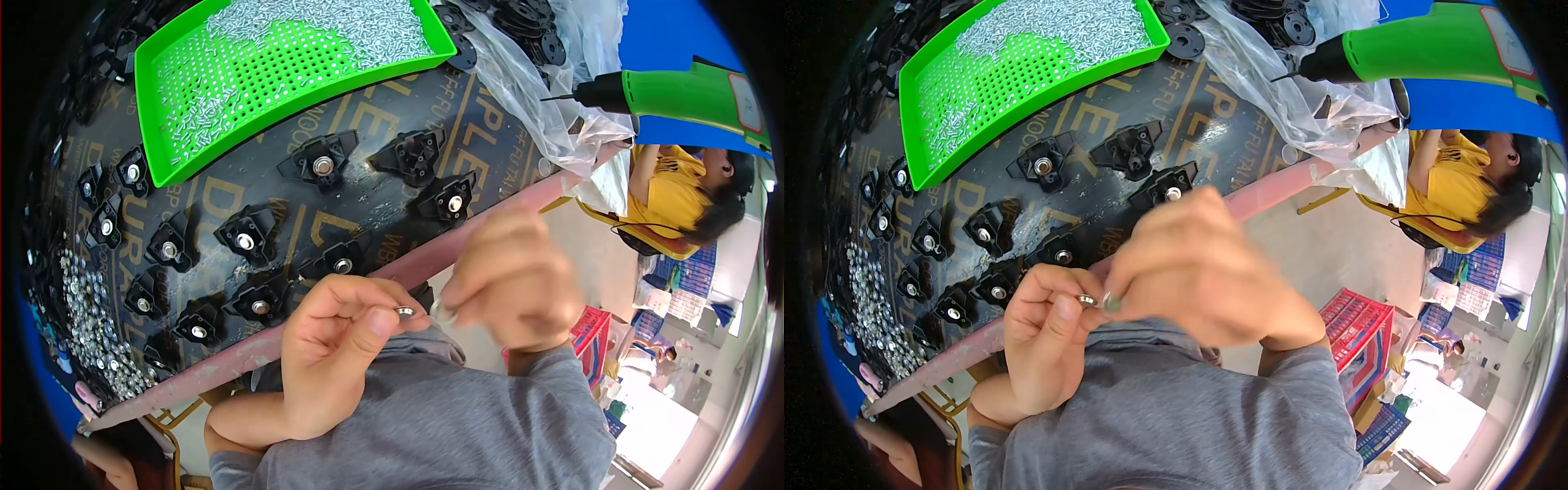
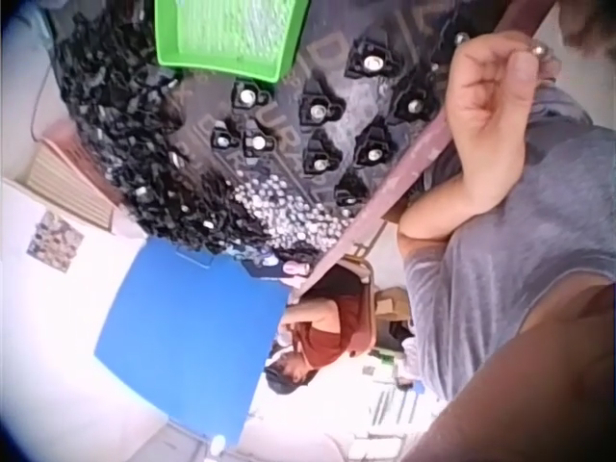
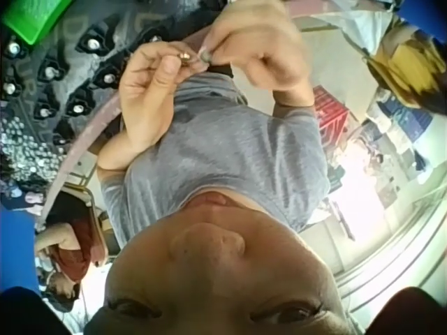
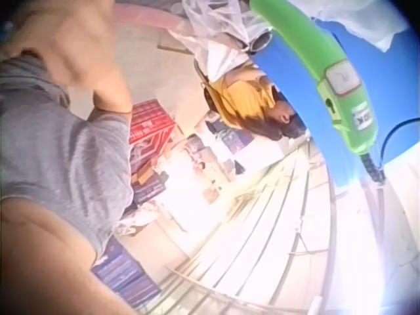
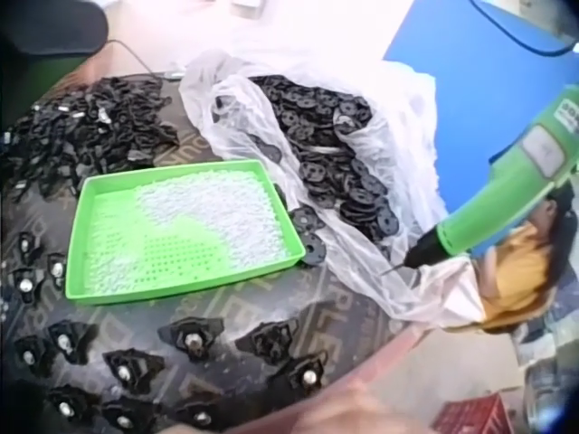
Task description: The person assembles small black plastic components with metal screws and washers on a workbench, using an electric screwdriver to secure the parts together.
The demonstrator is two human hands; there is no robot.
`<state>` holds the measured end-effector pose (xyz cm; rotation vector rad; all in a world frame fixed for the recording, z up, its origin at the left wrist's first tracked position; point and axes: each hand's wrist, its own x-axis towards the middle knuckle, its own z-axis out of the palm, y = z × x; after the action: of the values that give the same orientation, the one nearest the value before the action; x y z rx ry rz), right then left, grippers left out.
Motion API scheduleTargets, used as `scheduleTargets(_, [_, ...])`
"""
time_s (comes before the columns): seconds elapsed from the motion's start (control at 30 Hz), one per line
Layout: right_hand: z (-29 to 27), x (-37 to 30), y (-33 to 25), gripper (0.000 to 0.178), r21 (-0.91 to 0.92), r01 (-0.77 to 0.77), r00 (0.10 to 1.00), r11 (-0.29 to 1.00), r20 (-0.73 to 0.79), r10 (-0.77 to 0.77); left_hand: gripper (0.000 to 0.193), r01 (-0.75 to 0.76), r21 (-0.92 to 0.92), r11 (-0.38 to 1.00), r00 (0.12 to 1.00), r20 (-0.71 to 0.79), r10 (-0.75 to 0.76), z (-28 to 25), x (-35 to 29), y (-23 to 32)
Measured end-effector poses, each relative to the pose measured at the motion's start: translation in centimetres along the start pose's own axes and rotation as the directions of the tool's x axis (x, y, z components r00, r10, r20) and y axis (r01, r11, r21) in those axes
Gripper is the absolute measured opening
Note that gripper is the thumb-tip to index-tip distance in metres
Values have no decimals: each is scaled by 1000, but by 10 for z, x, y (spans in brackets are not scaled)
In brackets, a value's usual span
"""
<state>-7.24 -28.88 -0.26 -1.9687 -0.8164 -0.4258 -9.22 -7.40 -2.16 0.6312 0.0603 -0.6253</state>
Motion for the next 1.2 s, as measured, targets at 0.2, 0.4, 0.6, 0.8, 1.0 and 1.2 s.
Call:
scheduleTargets(0.2, [-19,21,50,25,80,-356,927,931,-96,363,12,124,66,990,991,32,-127,2,-3,-3])
scheduleTargets(0.4, [-24,26,70,24,-59,-390,909,919,131,395,12,190,126,974,978,57,-199,2,-1,-2])
scheduleTargets(0.6, [-25,33,72,17,-175,-256,932,951,217,291,13,221,139,965,968,88,-234,2,1,-1])
scheduleTargets(0.8, [-22,30,73,19,-205,-191,956,960,184,230,14,227,134,965,962,121,-244,1,4,-2])
scheduleTargets(1.0, [-21,28,73,16,-222,-175,967,959,143,209,14,245,141,959,953,148,-265,1,3,-1])
scheduleTargets(1.2, [-21,23,77,17,-258,-130,976,958,139,169,9,240,185,953,946,174,-272,4,-3,8])
